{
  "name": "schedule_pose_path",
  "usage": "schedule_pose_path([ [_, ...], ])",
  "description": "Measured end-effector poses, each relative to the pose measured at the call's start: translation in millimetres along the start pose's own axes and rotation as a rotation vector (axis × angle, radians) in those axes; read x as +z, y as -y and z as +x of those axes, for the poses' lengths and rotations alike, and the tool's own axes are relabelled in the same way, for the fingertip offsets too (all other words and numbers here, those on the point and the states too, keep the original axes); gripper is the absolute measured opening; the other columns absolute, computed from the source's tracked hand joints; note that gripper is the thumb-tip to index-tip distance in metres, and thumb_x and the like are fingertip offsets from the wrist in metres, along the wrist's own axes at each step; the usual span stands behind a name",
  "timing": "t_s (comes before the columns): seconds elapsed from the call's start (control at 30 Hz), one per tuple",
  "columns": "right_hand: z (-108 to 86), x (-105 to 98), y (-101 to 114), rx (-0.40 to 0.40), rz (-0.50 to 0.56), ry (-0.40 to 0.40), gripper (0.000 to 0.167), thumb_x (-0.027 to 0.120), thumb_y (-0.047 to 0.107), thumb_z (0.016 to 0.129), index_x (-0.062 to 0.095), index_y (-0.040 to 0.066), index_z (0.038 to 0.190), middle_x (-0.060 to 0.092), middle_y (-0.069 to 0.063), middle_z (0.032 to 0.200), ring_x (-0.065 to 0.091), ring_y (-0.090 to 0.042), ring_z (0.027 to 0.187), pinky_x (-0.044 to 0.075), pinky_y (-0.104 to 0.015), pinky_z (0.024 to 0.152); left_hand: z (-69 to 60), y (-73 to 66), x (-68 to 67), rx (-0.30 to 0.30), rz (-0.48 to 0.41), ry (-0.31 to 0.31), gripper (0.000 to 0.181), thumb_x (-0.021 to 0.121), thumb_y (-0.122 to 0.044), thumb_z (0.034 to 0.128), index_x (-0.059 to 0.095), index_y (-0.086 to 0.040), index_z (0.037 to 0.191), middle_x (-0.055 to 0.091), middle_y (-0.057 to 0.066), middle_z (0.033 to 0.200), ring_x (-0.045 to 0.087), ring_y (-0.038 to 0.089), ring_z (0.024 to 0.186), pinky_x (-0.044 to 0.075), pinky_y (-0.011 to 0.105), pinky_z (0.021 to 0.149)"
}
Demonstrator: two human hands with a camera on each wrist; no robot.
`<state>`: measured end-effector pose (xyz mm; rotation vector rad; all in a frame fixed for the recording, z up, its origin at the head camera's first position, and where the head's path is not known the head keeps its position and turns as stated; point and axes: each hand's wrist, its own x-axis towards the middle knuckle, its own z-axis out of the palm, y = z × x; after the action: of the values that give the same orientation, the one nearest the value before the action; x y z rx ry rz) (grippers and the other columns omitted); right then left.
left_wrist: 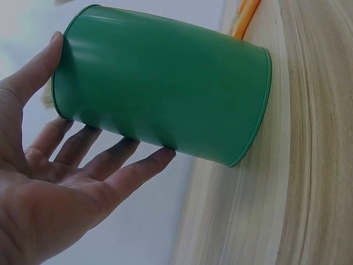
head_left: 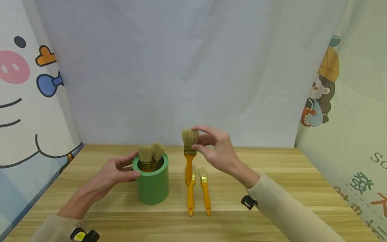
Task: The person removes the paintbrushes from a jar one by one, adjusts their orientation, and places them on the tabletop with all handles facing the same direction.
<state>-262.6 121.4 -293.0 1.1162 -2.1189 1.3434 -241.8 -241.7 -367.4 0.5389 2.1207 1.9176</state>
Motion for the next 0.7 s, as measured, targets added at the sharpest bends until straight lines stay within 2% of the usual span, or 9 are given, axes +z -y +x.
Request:
schedule_pose_path([
  [0.27, -19.4, -2, -9, 0.074, -0.017, 0.033, 0.048, 0.079, -0.006, 0.091, 0.068, 0.005, 0.137, 0.078, -0.013, 0.093, 0.074, -0.016, 0.082, 0.062, -0.036, 0.08, 0.3, 0.4, -1.2, -0.008, -0.004, -0.003, 0.086, 0.074, -0.009, 0.099, 0.021, -0.004, 0.167, 0.025, 0.026, 0.168, 0.038, 0.049, 0.145, 0.057, 0.039, 0.096],
  [0.6, -37.7, -12, -17, 0.152, -0.032, 0.018, 0.047, 0.079, 0.0, 0.094, 0.067, 0.008, 0.139, 0.077, -0.002, 0.092, 0.073, -0.018, 0.081, 0.062, -0.036, 0.079, 0.5, 0.3, -1.9, -0.005, 0.0, -0.005, 0.085, 0.073, -0.009, 0.0994, 0.021, -0.003, 0.167, 0.026, 0.028, 0.167, 0.041, 0.048, 0.143, 0.058, 0.039, 0.095],
  [0.7, -43.4, -16, -18, 0.192, -0.032, 0.023, 0.048, 0.079, 0.002, 0.095, 0.067, 0.011, 0.14, 0.077, -0.002, 0.093, 0.073, -0.02, 0.082, 0.061, -0.036, 0.078, 0.7, -0.1, -1.6, -0.007, -0.001, -0.001, 0.086, 0.073, -0.009, 0.0995, 0.021, -0.002, 0.167, 0.025, 0.028, 0.167, 0.041, 0.048, 0.143, 0.058, 0.039, 0.095],
])
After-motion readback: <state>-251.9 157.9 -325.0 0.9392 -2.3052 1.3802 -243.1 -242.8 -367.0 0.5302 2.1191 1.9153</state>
